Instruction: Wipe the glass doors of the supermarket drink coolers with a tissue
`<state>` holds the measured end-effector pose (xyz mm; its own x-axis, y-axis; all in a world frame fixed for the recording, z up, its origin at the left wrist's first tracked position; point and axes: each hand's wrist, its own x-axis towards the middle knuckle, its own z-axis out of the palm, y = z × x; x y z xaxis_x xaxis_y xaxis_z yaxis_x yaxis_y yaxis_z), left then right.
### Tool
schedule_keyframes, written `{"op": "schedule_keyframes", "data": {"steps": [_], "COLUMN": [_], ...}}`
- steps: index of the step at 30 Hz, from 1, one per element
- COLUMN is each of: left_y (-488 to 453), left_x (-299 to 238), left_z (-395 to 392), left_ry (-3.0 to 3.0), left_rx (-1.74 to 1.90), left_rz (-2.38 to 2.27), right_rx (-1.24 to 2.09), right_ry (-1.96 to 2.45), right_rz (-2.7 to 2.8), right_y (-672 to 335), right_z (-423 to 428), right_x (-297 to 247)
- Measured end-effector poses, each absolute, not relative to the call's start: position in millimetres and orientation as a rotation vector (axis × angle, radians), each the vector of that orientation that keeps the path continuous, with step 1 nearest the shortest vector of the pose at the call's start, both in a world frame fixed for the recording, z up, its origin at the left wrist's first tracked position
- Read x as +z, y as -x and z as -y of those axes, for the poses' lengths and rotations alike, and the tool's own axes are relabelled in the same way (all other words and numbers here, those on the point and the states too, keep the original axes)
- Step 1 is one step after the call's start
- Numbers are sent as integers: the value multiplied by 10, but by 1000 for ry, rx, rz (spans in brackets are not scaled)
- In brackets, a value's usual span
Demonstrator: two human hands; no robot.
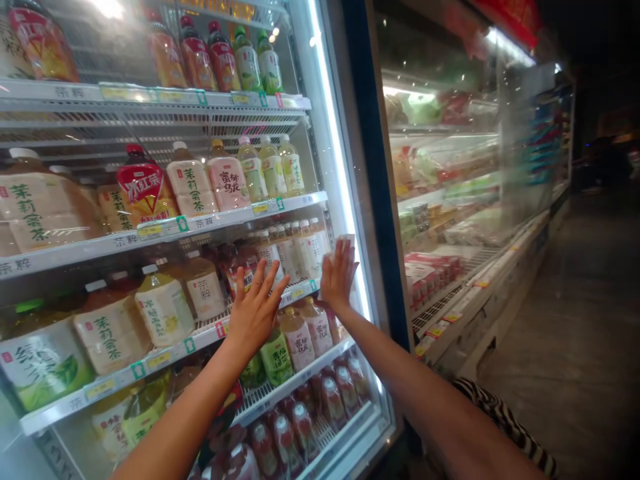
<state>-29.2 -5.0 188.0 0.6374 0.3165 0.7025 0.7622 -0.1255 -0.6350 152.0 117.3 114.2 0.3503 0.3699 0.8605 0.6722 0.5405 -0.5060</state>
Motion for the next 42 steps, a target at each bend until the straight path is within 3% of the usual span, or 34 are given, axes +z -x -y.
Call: {"op": "schedule_keyframes", "data": {"steps": [12,17,33,42], "left_y": [1207,1737,2774,2802], "left_x": [1992,1836,1532,594], "left_z": [878,1284,1900,2090], "left_ry": [1633,1561,1414,1476], "left_rx": [-487,-505,-706,-860], "left_rz": [1015,1098,1272,1441], "right_rx": [-318,-472,-555,-608], "right_ry": [977,767,648,562], "right_rz": [1310,1624,1752,1878], "right_y": [-579,147,1352,1428], "right_z": [-570,47,778,1034], "right_x": [1329,1086,1824,217]}}
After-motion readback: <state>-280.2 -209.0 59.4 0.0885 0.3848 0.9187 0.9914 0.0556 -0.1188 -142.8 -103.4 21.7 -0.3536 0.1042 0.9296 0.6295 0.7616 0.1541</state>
